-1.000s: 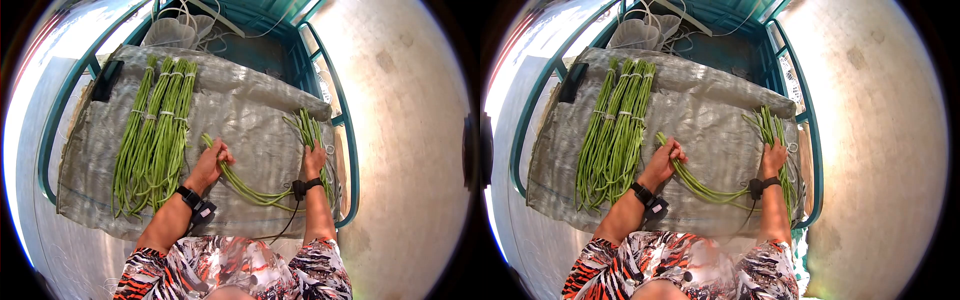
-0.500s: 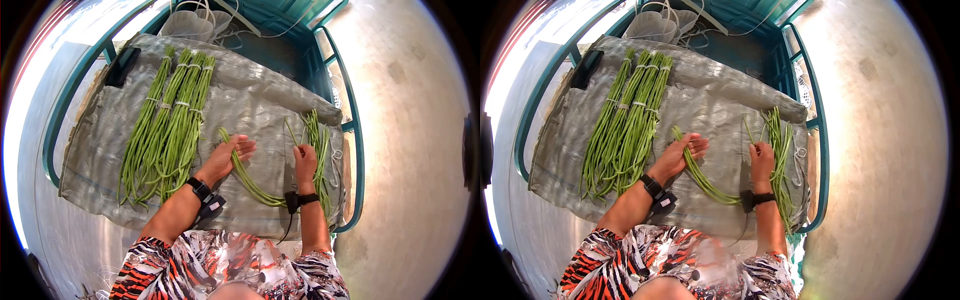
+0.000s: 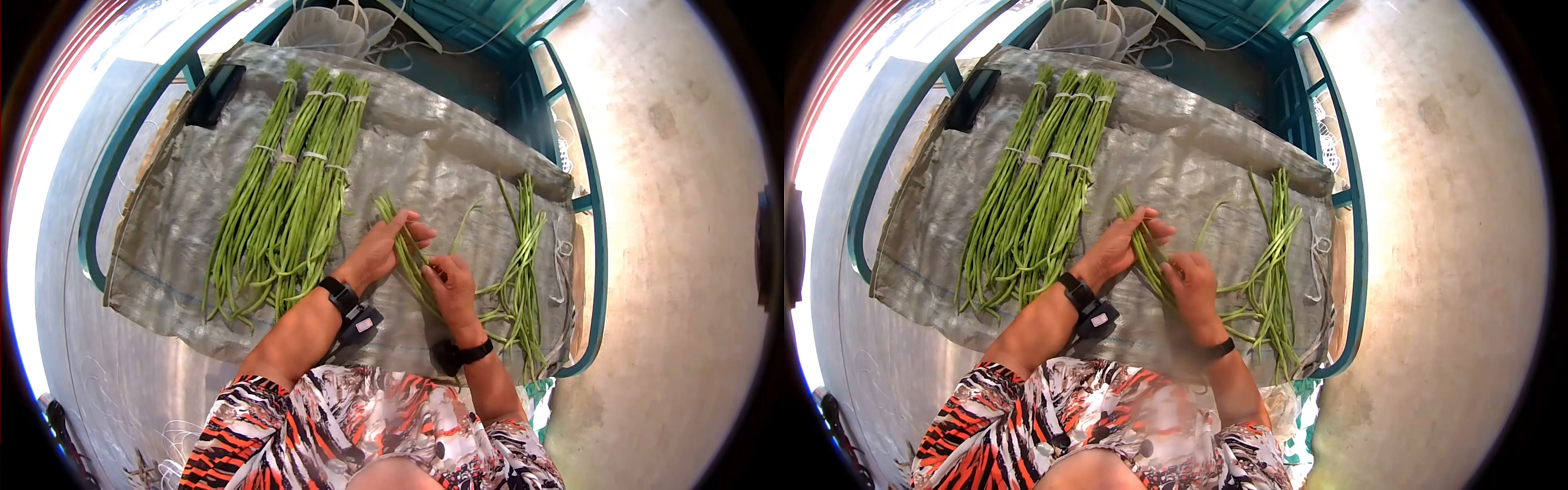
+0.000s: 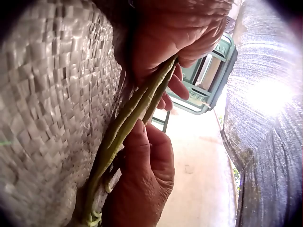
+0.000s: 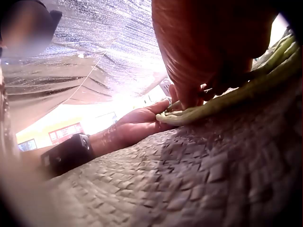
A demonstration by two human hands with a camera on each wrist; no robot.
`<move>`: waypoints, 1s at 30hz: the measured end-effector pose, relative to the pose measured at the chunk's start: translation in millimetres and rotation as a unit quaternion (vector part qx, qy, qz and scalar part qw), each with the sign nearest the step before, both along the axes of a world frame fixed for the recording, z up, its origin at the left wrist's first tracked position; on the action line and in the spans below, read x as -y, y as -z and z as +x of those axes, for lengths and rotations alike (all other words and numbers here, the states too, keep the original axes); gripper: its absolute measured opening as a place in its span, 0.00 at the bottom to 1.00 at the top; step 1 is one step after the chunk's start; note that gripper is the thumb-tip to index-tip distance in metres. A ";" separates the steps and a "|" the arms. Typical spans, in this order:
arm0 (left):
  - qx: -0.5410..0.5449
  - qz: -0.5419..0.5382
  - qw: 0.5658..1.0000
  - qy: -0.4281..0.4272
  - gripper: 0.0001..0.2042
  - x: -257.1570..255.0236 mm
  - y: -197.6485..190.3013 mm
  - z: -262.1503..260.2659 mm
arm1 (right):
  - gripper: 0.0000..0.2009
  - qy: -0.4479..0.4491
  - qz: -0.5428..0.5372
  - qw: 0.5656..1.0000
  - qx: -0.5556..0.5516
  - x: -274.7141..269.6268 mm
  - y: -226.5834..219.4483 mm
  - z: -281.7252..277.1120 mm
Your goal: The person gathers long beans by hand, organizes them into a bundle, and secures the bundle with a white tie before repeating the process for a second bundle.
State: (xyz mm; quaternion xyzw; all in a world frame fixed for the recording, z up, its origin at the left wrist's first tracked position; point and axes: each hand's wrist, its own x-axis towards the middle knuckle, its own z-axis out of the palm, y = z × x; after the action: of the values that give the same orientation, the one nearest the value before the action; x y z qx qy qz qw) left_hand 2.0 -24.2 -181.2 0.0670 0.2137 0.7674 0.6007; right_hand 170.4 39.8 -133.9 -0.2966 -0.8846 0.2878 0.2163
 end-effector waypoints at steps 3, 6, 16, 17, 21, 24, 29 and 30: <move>0.002 -0.025 1.000 -0.015 0.14 -0.6 -6.5 1.5 | 0.06 -0.009 0.020 1.000 0.009 -0.2 1.6 2.5; 0.024 -0.019 1.000 -0.002 0.12 1.1 -4.3 -1.9 | 0.06 -0.007 0.020 1.000 0.013 4.2 0.3 3.6; 0.018 -0.023 1.000 0.009 0.13 -0.6 -6.5 -1.0 | 0.12 0.202 -0.031 0.972 0.115 -21.6 -13.1 -0.9; 0.015 -0.028 0.999 0.007 0.14 1.0 -8.7 -0.1 | 0.13 0.193 -0.032 0.967 0.162 -22.7 -14.4 -1.0; 0.004 0.001 1.000 0.008 0.19 -3.0 -6.5 -0.2 | 0.10 0.158 -0.023 0.984 0.077 -21.9 1.2 -3.3; 0.013 -0.004 1.000 0.000 0.23 -3.4 -8.4 1.2 | 0.08 0.100 -0.045 0.994 -0.024 1.6 0.8 -3.1; 0.000 -0.008 1.000 0.000 0.28 -3.7 -11.1 1.1 | 0.08 0.087 -0.024 0.992 -0.091 9.7 -5.8 1.7; 0.006 -0.025 1.000 0.003 0.28 -2.9 -17.8 0.1 | 0.08 0.082 -0.022 0.993 -0.086 8.7 -5.7 2.1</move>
State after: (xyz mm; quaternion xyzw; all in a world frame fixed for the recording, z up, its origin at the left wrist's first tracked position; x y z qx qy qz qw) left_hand 2.0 -21.4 -163.4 0.0477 0.2291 0.7602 0.6061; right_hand 172.5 31.1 -128.2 -0.3472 -0.8285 0.3131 0.3081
